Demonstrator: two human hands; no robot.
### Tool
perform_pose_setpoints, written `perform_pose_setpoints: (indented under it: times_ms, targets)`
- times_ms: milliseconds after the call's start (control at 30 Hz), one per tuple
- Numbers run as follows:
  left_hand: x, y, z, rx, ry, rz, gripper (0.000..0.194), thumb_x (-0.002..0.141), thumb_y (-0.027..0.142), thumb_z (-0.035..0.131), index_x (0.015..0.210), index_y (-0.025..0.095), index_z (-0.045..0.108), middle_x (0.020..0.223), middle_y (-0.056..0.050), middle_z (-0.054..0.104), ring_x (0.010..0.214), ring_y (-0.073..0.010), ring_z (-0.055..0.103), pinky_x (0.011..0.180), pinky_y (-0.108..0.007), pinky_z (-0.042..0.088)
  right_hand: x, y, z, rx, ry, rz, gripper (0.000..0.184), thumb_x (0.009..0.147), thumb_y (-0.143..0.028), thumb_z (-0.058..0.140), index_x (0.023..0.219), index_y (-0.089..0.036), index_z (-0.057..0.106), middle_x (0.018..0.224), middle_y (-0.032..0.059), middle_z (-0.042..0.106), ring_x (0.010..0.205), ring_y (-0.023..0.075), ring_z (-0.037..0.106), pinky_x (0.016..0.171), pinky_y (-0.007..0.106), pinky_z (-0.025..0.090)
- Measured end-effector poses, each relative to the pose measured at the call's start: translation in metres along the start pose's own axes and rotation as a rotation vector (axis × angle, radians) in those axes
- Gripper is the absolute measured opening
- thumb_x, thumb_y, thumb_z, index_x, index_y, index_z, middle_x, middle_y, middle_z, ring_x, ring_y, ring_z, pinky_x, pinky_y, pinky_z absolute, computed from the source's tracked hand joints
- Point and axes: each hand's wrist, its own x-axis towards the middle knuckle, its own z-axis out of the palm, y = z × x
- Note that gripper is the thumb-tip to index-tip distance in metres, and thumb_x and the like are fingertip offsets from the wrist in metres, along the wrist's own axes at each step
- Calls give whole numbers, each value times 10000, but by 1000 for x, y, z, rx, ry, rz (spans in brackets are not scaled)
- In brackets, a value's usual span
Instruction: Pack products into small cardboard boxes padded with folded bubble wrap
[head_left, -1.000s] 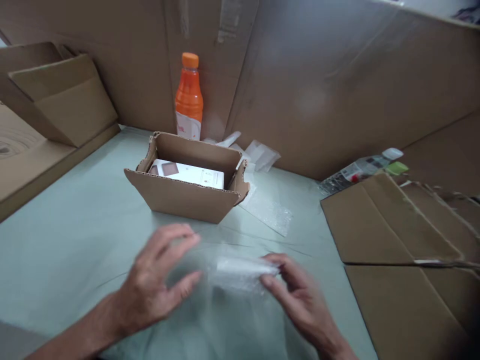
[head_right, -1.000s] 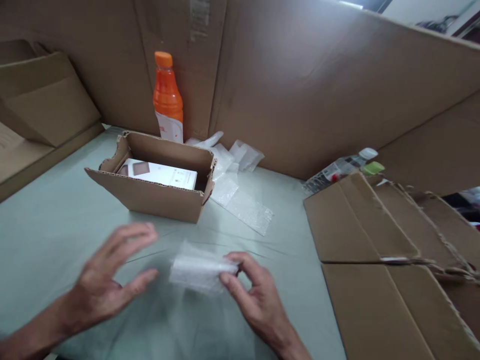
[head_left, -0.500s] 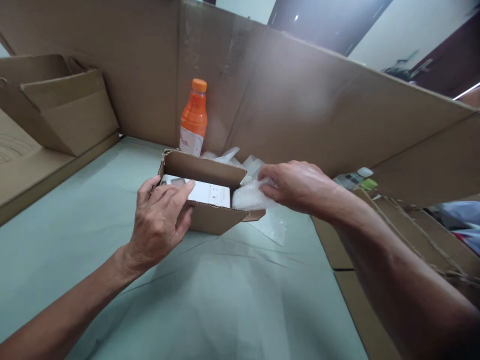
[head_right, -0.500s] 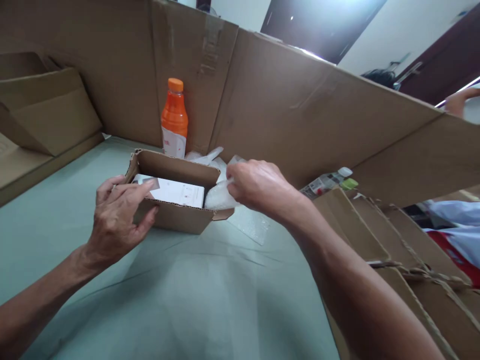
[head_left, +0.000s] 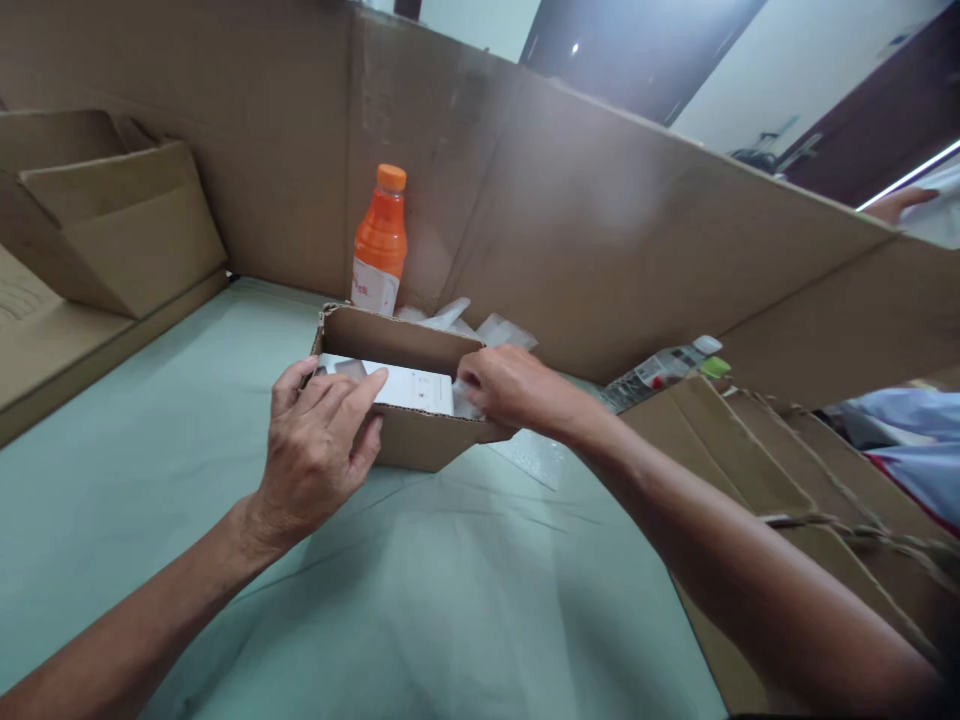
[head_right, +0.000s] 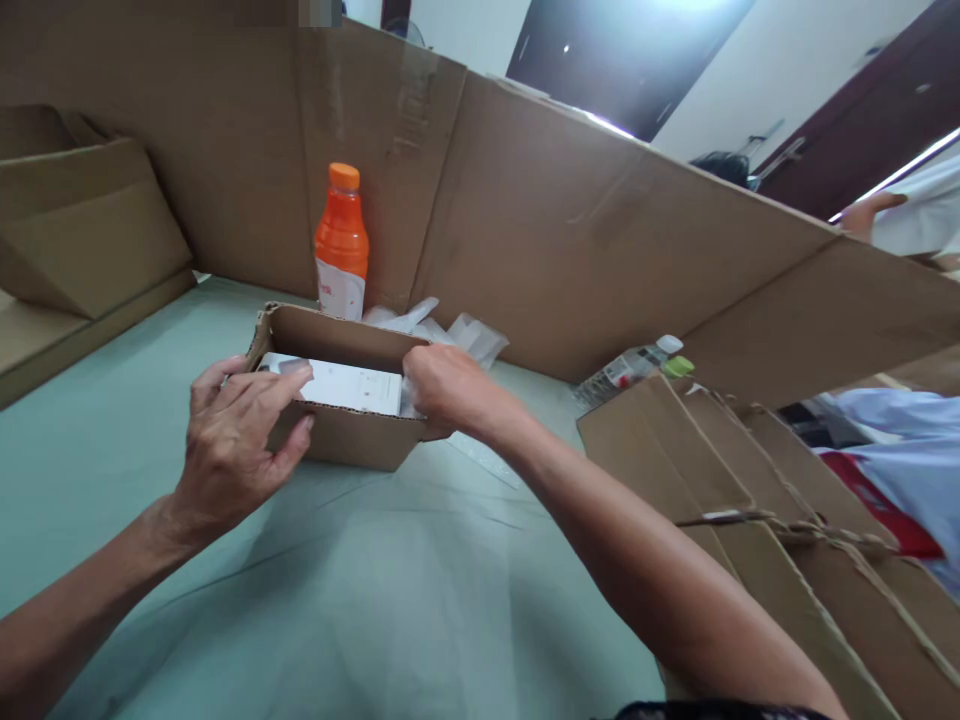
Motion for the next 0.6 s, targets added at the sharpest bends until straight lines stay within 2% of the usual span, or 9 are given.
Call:
perform_pose_setpoints:
  times_ms: [100,167,233,300,367,433,467,533,600]
  targets:
    - [0,1,2,9,0,-9,464,843,116,652,1297,119,554,943,-98,729,906,-272,677,1041,-529,440,7,-2,11,57,-8,-24,196,778,-78,550,804,-135,737,827,114,748,673,177,616,542,277,312]
    - [0,2,1,-2,-9,-4,508,842,112,654,1335,138,532,955,-91,726,945,-277,681,1053,-535,437,6,-1,11,97,37,-4,203,769,-68,556,817,-141,739,854,109,752,707,177,626,553,272,314]
    - [-1,2,-3,-11,10,-8,595,827,115,676,1392,166,497,1060,-110,710,1093,-308,655,1090,-558,411,-7,4,6,158,131,23,182,787,-96,569,822,-155,737,828,82,747,707,171,623,563,267,321]
    - [-7,0,-11,-21,58,-53,726,806,131,710,1471,206,428,1259,-145,638,1279,-346,555,1131,-584,376,-31,14,4,270,309,45,162,829,-156,576,860,-175,734,811,48,740,689,158,615,583,262,351]
    - [-20,-5,-18,-43,93,-190,813,809,156,723,1527,256,357,1422,-151,528,1380,-355,458,1162,-587,353,-60,27,14,409,508,76,168,879,-230,568,909,-189,728,813,30,739,674,150,614,620,267,401]
    - [-38,-14,-23,-107,58,-421,799,836,215,715,1538,298,342,1487,-129,478,1384,-346,456,1163,-578,370,-82,36,40,559,608,113,206,907,-303,557,955,-184,718,833,40,741,680,155,626,642,278,446]
    - [-49,-19,-23,-161,16,-556,773,847,262,711,1531,312,354,1499,-116,474,1366,-347,478,1149,-582,390,-88,37,58,639,605,130,231,906,-329,556,991,-178,709,862,55,744,701,164,638,636,280,462]
    - [-66,-28,-17,-315,-78,-800,733,852,364,703,1510,317,383,1508,-110,476,1322,-355,525,1109,-595,433,-88,31,95,798,516,143,333,875,-354,585,1139,-166,663,1019,97,741,793,191,663,610,281,483]
    - [-75,-32,-5,-498,-139,-944,695,850,417,690,1476,287,420,1498,-123,486,1298,-346,552,1085,-573,463,-74,16,126,901,410,111,467,839,-355,625,1263,-162,588,1148,128,707,853,209,661,622,294,499]
